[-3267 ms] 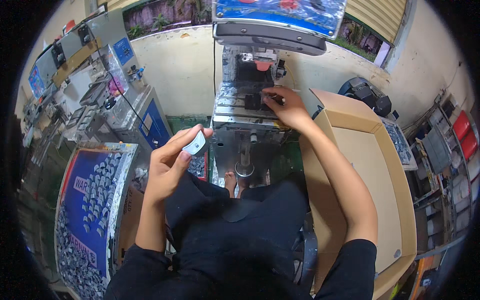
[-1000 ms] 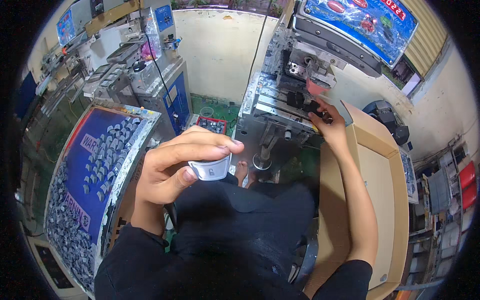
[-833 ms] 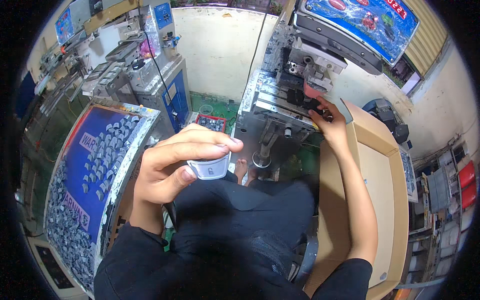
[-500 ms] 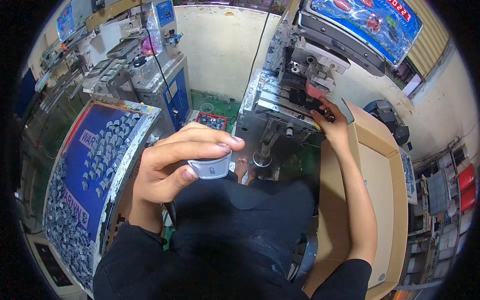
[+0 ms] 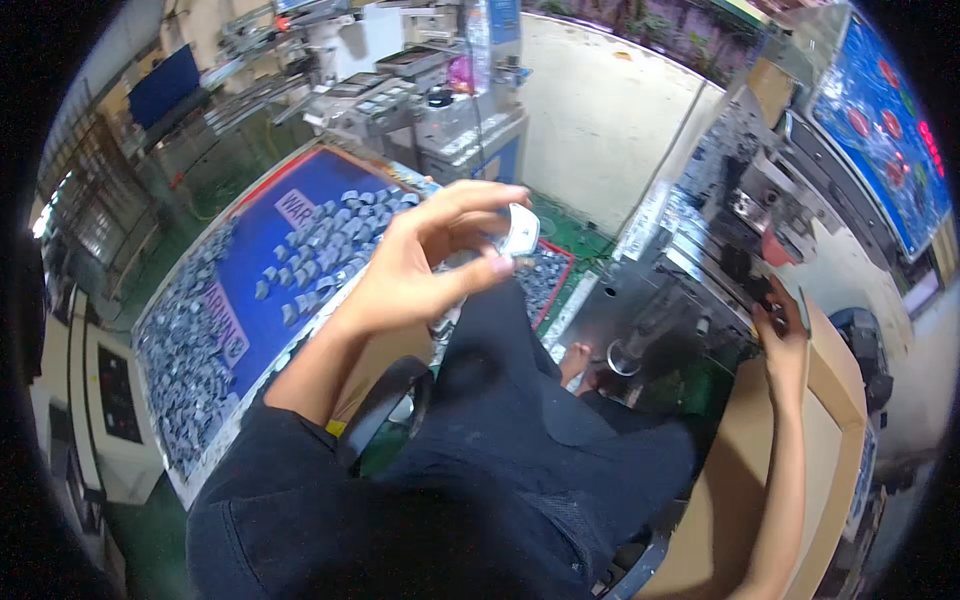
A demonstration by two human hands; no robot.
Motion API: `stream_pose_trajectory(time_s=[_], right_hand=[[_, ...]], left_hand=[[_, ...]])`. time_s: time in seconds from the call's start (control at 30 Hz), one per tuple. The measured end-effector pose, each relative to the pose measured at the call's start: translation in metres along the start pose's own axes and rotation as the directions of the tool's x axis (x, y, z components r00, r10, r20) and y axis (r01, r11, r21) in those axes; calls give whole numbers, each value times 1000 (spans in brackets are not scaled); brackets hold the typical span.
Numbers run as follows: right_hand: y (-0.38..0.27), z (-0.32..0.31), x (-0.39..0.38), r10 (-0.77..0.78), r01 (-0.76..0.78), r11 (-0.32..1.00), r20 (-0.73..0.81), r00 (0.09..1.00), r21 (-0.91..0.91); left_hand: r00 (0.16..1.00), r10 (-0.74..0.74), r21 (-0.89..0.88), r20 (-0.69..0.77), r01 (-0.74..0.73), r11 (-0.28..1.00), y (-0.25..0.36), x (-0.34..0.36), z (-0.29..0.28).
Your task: The recorder is using a pad printing machine to apply a logo or symbol to plastic components, specifically what looks like lock buttons.
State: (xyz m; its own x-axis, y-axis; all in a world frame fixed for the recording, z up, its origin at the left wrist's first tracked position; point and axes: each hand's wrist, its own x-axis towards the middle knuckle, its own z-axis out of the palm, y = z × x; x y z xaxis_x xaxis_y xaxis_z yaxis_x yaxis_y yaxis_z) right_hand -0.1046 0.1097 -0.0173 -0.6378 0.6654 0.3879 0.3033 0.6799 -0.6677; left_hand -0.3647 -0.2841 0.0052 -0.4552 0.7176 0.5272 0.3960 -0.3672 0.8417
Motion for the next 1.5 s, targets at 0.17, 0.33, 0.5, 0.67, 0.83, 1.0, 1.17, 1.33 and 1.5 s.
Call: stream_pose_trajectory(time_s=[0.17, 0.33, 0.5, 0.67, 0.83, 1.0, 1.17, 1.33, 1.5], right_hand=[[18, -11, -14, -87, 87, 996, 4, 996, 19], [14, -9, -31, -101, 91, 993, 131, 986, 75], [14, -10, -42, -157, 152, 987, 146, 977, 44], [14, -7, -41, -155, 154, 988, 142, 978, 19], [14, -14, -46, -161, 164, 986, 165, 973, -6], [25, -22, -39, -189, 193, 981, 185, 964, -7], [14, -19, -42, -161, 165, 986, 185, 970, -9], [18, -23, -41, -155, 152, 988, 202, 967, 31], [38, -68, -27, -133, 134, 991, 109, 985, -7]], left_hand=[[986, -37, 389, -163, 98, 916, -19, -11, -97], [867, -54, 612, -495, 392, 687, -56, -80, -219], [768, -98, 650, -632, 595, 472, -79, -156, -291], [632, -169, 541, -756, 749, 382, -98, -200, -322], [550, -216, 471, -807, 819, 326, -118, -216, -334], [435, -272, 355, -859, 887, 295, -136, -218, -342], [411, -273, 326, -870, 894, 309, -140, -215, -343], [395, -305, 328, -866, 911, 248, -135, -214, -341], [401, -354, 329, -845, 911, 248, -133, -209, -337]])
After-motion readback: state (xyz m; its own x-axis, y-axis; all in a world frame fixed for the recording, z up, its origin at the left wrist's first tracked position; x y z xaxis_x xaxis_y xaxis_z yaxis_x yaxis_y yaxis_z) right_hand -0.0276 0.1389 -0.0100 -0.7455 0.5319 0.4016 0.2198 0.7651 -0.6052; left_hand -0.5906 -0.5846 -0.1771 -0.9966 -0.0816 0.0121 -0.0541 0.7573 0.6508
